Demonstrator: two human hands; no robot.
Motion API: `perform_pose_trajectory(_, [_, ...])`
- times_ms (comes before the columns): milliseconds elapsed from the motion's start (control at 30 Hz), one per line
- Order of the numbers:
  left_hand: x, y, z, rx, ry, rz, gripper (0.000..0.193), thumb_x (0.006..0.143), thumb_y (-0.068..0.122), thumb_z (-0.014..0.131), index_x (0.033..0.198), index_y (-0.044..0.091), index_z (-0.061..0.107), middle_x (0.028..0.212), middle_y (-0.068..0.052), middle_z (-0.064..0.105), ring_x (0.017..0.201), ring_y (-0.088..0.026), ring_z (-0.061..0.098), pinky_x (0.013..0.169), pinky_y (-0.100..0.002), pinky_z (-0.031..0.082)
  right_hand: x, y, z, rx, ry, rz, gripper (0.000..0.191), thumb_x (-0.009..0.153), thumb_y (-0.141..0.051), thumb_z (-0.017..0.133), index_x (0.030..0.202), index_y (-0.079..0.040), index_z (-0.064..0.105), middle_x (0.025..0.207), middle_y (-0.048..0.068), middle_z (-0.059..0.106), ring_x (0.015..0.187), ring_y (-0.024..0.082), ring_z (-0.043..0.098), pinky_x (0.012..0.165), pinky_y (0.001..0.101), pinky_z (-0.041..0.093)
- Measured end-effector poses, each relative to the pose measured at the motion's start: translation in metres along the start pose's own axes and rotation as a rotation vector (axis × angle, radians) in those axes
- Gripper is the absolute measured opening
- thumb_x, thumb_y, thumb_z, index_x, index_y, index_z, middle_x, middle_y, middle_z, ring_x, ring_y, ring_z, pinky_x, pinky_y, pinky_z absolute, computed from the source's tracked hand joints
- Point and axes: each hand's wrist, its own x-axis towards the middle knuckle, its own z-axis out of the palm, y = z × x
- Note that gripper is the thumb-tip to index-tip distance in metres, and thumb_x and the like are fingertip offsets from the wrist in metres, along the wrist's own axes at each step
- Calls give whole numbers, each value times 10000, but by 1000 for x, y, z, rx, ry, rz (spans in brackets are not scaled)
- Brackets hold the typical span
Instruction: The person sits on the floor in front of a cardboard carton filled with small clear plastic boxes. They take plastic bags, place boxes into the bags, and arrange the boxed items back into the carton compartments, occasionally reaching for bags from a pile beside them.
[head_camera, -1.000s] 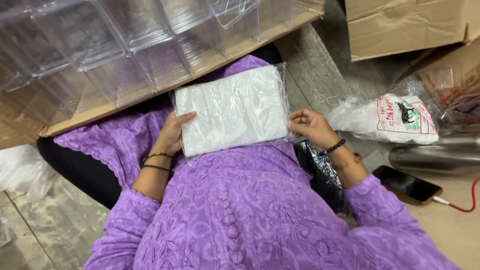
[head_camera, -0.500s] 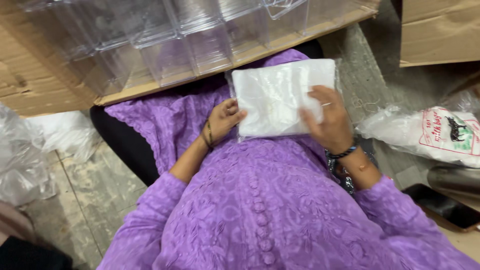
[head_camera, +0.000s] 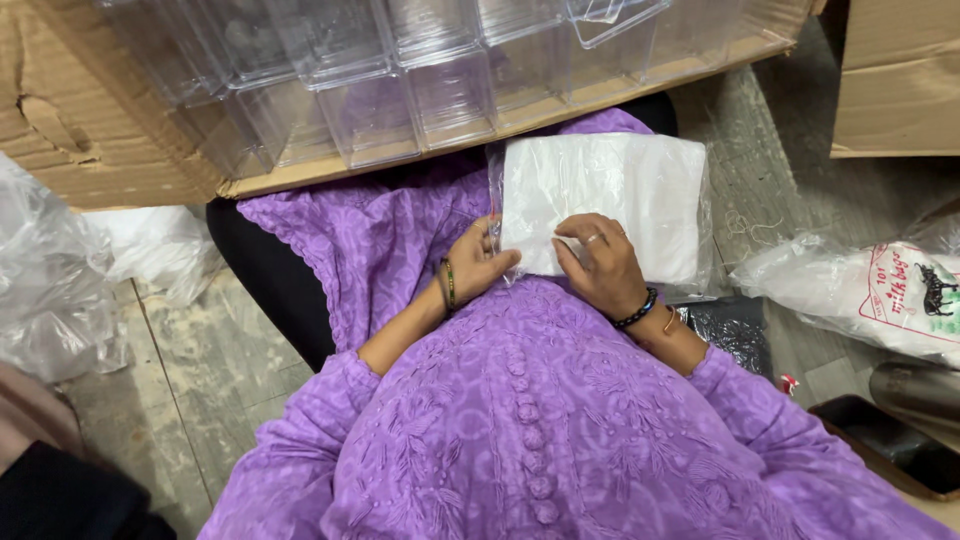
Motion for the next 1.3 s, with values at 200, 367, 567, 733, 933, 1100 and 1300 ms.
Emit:
perform_pose_trajectory(200, [-1, -3, 3, 83, 64, 32, 514, 994, 175, 645, 1426, -40, 468, 1008, -102, 730, 811, -119, 662, 658, -258, 549, 4, -11, 3, -354, -159, -205, 161, 887, -189, 746, 1026, -121, 701, 1468, 129, 542, 1320, 329, 503, 1033, 490, 375])
perform_pose_trajectory(367, [1, -1, 9, 134, 91, 91, 460, 1011, 241, 615, 1370, -31, 523, 959, -73, 723, 769, -96, 658, 640, -257, 554, 17, -21, 10, -724, -191, -269, 350, 921, -271, 653, 1205, -75, 710, 1625, 111, 384, 1482, 319, 351, 1137, 587, 269])
perform_pose_trajectory(567, [8, -3, 13, 156, 78, 152, 428, 1040, 295, 598, 1309, -37, 582, 947, -60, 718, 774, -86, 632, 653, -265, 531, 36, -30, 10, -609, -328, -38, 259, 854, -253, 706, 1015, -56, 750, 1622, 135, 347, 1476, 340, 319, 1117, 605, 248])
perform_pose_trajectory(733, [9, -8, 11, 268, 121, 116, 420, 1027, 296, 602, 1288, -34, 617, 889, -69, 704, 733, -96, 613, 622, -272, 516, 41, -28, 11, -451, -406, 51, 195, 786, -223, 753, 831, -35, 771, 1570, 137, 370, 1444, 335, 335, 1092, 606, 258])
perform_pose_trajectory(933, [12, -16, 10, 71, 71, 177, 418, 1037, 305, 599, 1295, -24, 595, 932, -11, 690, 770, -57, 618, 645, -236, 536, 35, -10, 24, -282, -208, -55, 113, 793, -137, 708, 765, -32, 738, 1451, 120, 539, 1369, 304, 469, 1105, 546, 298])
perform_pose_trajectory(1100, [25, -29, 5, 50, 171, 52, 492, 997, 425, 660, 1269, 16, 624, 861, 7, 677, 724, -49, 606, 605, -224, 510, 25, 3, 34, -310, -50, -125, 47, 762, -101, 695, 760, -57, 678, 1351, 123, 578, 1274, 302, 516, 1079, 545, 300])
perform_pose_trajectory(1300, [76, -44, -16, -318, 70, -271, 443, 1042, 529, 657, 968, 95, 611, 724, 13, 571, 537, -95, 546, 454, -272, 460, 16, 21, 58, -336, 58, -227, 162, 737, -128, 716, 867, -61, 645, 1252, 130, 575, 1181, 318, 528, 998, 534, 316])
